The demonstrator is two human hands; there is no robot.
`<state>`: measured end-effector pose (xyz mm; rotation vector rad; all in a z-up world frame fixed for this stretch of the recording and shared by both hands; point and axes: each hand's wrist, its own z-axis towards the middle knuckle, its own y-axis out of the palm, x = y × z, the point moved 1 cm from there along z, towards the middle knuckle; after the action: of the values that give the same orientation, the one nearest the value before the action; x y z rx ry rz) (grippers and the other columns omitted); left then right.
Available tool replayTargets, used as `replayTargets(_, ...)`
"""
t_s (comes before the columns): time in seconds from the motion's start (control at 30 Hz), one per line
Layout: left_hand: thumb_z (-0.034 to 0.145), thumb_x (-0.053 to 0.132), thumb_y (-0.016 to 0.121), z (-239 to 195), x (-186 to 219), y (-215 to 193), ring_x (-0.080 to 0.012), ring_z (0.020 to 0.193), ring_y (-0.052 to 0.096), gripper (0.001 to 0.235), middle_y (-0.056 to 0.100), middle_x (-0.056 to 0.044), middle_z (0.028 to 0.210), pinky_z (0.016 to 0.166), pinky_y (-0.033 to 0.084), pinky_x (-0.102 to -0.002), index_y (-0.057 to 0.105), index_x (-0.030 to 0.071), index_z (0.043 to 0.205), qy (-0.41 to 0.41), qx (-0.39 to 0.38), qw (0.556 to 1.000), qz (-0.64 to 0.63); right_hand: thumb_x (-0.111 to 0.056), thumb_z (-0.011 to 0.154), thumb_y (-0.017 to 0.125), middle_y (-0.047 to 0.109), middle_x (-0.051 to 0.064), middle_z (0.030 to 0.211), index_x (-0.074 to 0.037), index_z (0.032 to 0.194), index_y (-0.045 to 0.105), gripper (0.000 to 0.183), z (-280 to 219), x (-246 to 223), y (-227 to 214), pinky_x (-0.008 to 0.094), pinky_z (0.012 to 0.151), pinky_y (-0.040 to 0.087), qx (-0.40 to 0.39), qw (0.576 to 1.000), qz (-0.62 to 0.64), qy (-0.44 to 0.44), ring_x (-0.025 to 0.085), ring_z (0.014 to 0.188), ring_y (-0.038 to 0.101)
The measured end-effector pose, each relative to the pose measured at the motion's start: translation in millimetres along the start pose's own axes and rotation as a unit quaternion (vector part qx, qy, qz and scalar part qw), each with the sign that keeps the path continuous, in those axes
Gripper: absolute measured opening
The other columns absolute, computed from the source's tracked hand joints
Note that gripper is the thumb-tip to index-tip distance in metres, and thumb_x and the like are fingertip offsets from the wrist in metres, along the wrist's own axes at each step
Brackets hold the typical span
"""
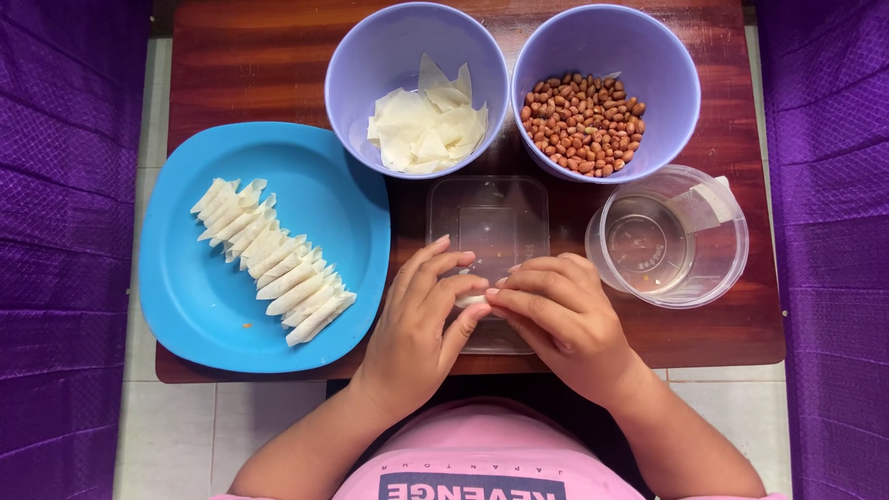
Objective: Wrapping individual peanuts in small square dough wrappers and rolling them to prepare snacks.
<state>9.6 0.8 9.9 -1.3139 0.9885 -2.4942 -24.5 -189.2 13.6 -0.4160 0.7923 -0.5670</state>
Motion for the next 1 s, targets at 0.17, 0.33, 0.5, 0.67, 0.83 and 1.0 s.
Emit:
replayTargets(0.17,0.099,0.028,0.068,-3.5,0.1,4.7,-0.0321,0.126,0.061,0.031,0.067,-0.005,0.12,0.118,0.034,-0.053,0.068,0.012,0.125,0.024,0.008,0.999,0.046,-0.005,0.086,0.078,0.075,0.007,0.09,-0.008,0.095,0.079,0.009,4.5,-0.9,-4.4,0.044,0.086,0.055,-0.023,0.997,0.051,0.062,0.031,0.091,0.074)
replayTargets(0.33,0.1,0.023,0.068,-1.8,4.0,-0.4,-0.0221,0.112,0.069,0.022,0.073,0.002,0.105,0.118,0.035,-0.048,0.073,0.015,0.12,0.024,0.03,0.999,0.017,-0.004,0.086,0.077,0.076,0.007,0.088,-0.007,0.096,0.079,0.01,8.9,-3.6,-8.9,0.044,0.083,0.057,-0.041,0.992,0.074,0.09,0.031,0.087,0.074)
replayTargets(0.5,0.102,0.013,0.065,1.0,14.4,-10.7,-0.0251,0.099,0.069,0.02,0.074,-0.009,0.11,0.105,0.05,-0.048,0.068,0.004,0.119,0.071,0.01,0.997,0.026,-0.01,0.094,0.071,0.076,0.004,0.098,-0.005,0.107,0.072,0.013,11.4,-5.8,-16.9,0.034,0.086,0.05,-0.096,0.991,0.071,0.063,0.021,0.086,0.071)
replayTargets(0.67,0.101,0.007,0.066,-1.4,20.1,-14.7,-0.0245,0.098,0.07,0.019,0.073,-0.01,0.11,0.103,0.051,-0.05,0.068,0.002,0.119,0.091,0.012,0.996,0.021,-0.009,0.092,0.073,0.076,0.004,0.094,-0.005,0.104,0.074,0.012,16.5,-12.7,-20.9,0.03,0.082,0.052,-0.102,0.986,0.099,0.089,0.019,0.082,0.069)
replayTargets(0.83,0.098,0.004,0.071,-5.8,25.7,-24.5,-0.0246,0.088,0.069,0.02,0.074,-0.011,0.098,0.094,0.056,-0.047,0.069,0.0,0.117,0.081,0.038,0.996,0.007,-0.009,0.092,0.072,0.074,0.004,0.092,-0.005,0.106,0.074,0.014,21.3,-18.6,-20.5,0.028,0.079,0.053,-0.132,0.98,0.119,0.091,0.019,0.081,0.066)
replayTargets(1.0,0.092,0.003,0.075,-11.7,28.3,-40.1,-0.0255,0.077,0.068,0.011,0.076,-0.011,0.093,0.079,0.055,-0.039,0.072,-0.001,0.102,0.038,0.066,0.996,-0.051,-0.012,0.095,0.07,0.072,0.003,0.095,-0.008,0.115,0.072,0.021,27.1,-26.8,-17.1,0.031,0.084,0.052,-0.19,0.97,0.134,0.068,0.02,0.085,0.066)
